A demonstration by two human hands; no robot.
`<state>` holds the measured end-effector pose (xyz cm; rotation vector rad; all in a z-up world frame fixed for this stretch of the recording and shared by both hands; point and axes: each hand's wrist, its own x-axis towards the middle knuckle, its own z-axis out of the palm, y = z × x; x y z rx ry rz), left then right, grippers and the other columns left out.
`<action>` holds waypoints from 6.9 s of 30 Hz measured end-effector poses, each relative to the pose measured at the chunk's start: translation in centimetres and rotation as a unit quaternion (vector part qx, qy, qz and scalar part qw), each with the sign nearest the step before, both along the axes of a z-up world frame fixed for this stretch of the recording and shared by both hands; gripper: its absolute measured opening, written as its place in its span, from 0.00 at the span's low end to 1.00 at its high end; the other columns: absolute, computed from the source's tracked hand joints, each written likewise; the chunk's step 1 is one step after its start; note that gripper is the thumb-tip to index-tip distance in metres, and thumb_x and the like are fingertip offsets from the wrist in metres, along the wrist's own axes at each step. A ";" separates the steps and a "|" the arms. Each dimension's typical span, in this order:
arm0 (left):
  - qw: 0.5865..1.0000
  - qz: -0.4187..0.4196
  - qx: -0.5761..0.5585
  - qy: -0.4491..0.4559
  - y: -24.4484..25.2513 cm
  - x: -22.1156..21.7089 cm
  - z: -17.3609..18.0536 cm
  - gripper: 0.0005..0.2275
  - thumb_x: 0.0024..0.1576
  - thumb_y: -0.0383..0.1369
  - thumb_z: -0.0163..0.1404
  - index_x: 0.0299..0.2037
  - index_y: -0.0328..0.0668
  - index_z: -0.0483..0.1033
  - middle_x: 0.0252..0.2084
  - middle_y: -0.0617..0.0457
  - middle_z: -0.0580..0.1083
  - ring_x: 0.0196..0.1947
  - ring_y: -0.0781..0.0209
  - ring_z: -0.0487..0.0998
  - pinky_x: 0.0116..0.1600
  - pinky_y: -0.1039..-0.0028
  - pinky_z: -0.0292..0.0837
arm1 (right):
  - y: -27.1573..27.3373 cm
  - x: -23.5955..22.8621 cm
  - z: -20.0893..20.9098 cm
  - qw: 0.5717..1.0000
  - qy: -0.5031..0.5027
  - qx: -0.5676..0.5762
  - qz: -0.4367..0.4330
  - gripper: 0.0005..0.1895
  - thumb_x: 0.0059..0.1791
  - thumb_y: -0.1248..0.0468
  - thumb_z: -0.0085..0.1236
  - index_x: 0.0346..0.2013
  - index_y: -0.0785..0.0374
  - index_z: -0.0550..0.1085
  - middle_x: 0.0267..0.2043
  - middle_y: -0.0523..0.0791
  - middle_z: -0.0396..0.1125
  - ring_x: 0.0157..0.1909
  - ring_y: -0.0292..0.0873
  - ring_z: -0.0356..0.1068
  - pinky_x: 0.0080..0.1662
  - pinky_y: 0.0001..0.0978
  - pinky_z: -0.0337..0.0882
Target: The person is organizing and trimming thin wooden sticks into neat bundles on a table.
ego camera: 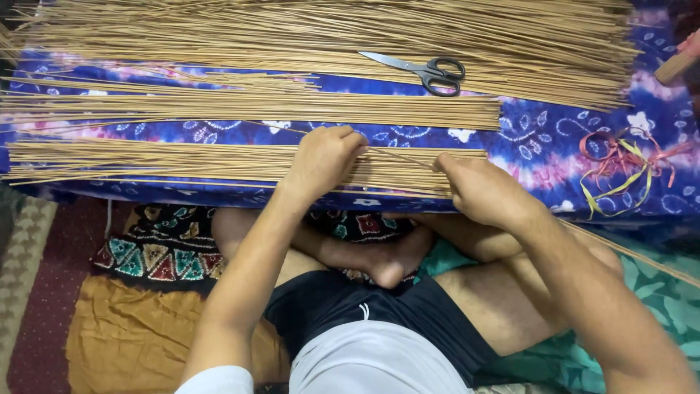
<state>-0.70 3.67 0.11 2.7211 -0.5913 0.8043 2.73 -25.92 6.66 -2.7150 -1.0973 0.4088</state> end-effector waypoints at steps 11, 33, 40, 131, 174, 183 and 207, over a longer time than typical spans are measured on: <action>0.997 -0.047 -0.021 0.064 -3.0 0.0 0.5 0.07 0.58 0.38 0.56 0.40 0.51 0.73 0.28 0.54 0.77 0.31 0.47 0.82 0.36 0.60 0.78 | 4.8 -2.3 0.3 0.997 0.061 0.014 0.039 0.13 0.46 0.72 0.39 0.46 0.63 0.61 0.36 0.58 0.72 0.42 0.70 0.74 0.42 0.63 0.72; 0.479 -0.335 -0.781 0.219 -5.6 4.1 -3.6 0.22 0.70 0.35 0.46 0.70 0.31 0.60 0.61 0.32 0.74 0.58 0.45 0.79 0.61 0.60 0.80 | 1.8 4.6 -4.6 0.704 0.617 0.351 -0.011 0.26 0.52 0.72 0.42 0.66 0.60 0.60 0.27 0.53 0.68 0.21 0.49 0.77 0.28 0.60 0.83; 0.525 -0.238 -0.795 0.186 -4.1 5.9 -5.5 0.13 0.70 0.27 0.36 0.61 0.27 0.66 0.54 0.25 0.76 0.53 0.38 0.80 0.57 0.51 0.79 | 2.7 6.9 -1.9 0.884 0.407 0.216 -0.084 0.23 0.54 0.67 0.47 0.65 0.68 0.65 0.37 0.55 0.74 0.37 0.42 0.76 0.42 0.36 0.81; 0.537 -0.214 -0.793 0.191 -2.9 6.4 -7.5 0.13 0.69 0.30 0.41 0.59 0.27 0.67 0.48 0.33 0.78 0.47 0.45 0.83 0.53 0.60 0.82 | 8.7 11.6 1.3 0.989 -0.089 0.103 -0.062 0.08 0.53 0.65 0.56 0.39 0.66 0.81 0.33 0.53 0.76 0.36 0.54 0.76 0.39 0.46 0.76; 0.999 0.037 -0.004 -0.028 4.4 -1.6 -0.6 0.04 0.62 0.34 0.57 0.39 0.50 0.75 0.33 0.56 0.73 0.41 0.55 0.81 0.67 0.55 0.62 | -1.8 2.6 -1.3 0.996 -0.065 0.060 -0.005 0.10 0.55 0.63 0.47 0.39 0.64 0.74 0.35 0.56 0.74 0.44 0.64 0.75 0.45 0.55 0.75; 0.995 -0.025 -0.027 -0.097 -4.6 -0.2 0.2 0.04 0.61 0.36 0.56 0.36 0.50 0.76 0.31 0.57 0.73 0.41 0.60 0.79 0.69 0.53 0.57 | 4.0 0.9 -2.2 0.989 -0.111 0.098 0.027 0.11 0.57 0.58 0.44 0.40 0.59 0.73 0.35 0.50 0.73 0.42 0.59 0.76 0.41 0.53 0.75; 0.998 0.004 -0.021 -0.058 -1.3 -0.5 0.2 0.02 0.62 0.35 0.56 0.38 0.52 0.78 0.33 0.59 0.73 0.41 0.60 0.78 0.65 0.57 0.62 | -3.1 2.8 -1.6 0.974 -0.132 0.182 0.023 0.07 0.55 0.69 0.52 0.44 0.66 0.78 0.38 0.54 0.74 0.45 0.61 0.76 0.46 0.49 0.75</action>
